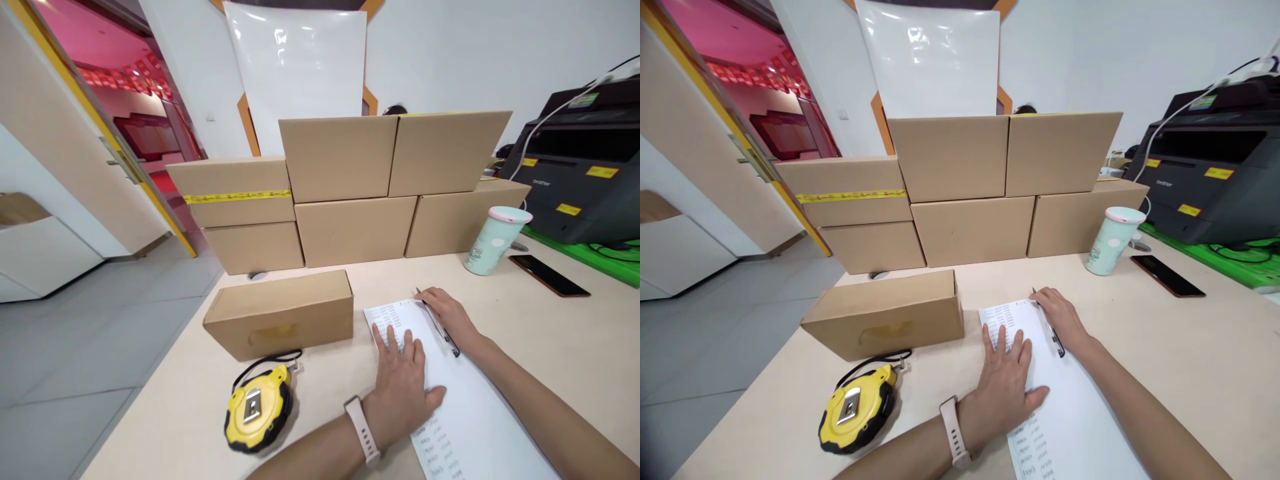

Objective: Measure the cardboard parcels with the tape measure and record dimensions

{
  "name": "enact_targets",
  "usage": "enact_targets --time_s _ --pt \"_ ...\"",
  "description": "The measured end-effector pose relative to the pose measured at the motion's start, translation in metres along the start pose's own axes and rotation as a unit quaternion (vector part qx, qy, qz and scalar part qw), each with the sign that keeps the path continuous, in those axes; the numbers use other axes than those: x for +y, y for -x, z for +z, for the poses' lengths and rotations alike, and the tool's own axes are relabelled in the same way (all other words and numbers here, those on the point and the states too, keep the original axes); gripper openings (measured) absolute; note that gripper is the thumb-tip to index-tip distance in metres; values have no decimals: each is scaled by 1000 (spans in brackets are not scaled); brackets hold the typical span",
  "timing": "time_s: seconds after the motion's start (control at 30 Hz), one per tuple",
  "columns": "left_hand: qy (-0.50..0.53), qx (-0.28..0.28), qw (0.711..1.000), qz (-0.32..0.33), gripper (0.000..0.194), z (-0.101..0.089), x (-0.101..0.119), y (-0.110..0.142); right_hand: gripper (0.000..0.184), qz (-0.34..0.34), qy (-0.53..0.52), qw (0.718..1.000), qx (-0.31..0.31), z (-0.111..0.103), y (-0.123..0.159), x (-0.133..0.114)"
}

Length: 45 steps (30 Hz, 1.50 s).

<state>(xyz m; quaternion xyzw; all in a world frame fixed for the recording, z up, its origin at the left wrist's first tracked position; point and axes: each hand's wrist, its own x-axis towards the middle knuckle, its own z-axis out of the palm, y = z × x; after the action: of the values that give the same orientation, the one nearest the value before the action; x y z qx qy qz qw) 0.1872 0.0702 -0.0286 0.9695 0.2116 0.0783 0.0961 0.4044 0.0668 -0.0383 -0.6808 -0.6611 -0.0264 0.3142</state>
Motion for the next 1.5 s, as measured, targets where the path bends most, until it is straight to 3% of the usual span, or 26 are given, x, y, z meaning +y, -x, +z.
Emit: enact_targets --time_s 0.2,0.3,0.43,0.57,0.67,0.73,0.8,0.83,0.93,1.0,1.1,1.27,1.4,1.5 --pt "-5 20 1000 1 79 2 -3 0 57 19 57 997 44 16 2 22" --pt "-44 99 994 22 71 -1 1 2 55 42 55 995 74 21 2 25" --pt "-94 238 961 106 24 -12 23 11 50 58 46 994 82 20 3 29" --pt "-70 308 936 153 35 -29 45 44 47 69 37 994 76 19 4 31" --pt "12 332 940 71 34 -45 35 87 47 72 33 995 68 18 4 30" --pt "87 351 930 -66 24 -56 13 121 46 73 32 995 65 17 4 29" --pt "87 355 918 -152 8 -64 -16 154 42 89 33 993 66 15 4 29" --pt "84 353 913 -188 10 -67 -32 169 40 101 32 992 67 14 3 29" --pt "96 305 911 -259 53 -73 -71 201 37 132 18 989 70 2 -2 24" --pt "112 261 918 -277 73 -74 -87 212 39 139 6 987 79 -10 -7 12" --pt "141 201 929 -275 89 -74 -100 212 39 128 -29 986 99 -30 -16 -28" --pt "190 150 930 -277 93 -71 -109 199 37 -8 -92 993 71 -44 -33 -120" --pt "251 187 904 -292 88 -71 -104 204 39 -148 -51 987 33 -32 -53 -173" --pt "330 246 863 -295 81 -77 -95 223 47 -195 8 981 -14 -17 -73 -198"
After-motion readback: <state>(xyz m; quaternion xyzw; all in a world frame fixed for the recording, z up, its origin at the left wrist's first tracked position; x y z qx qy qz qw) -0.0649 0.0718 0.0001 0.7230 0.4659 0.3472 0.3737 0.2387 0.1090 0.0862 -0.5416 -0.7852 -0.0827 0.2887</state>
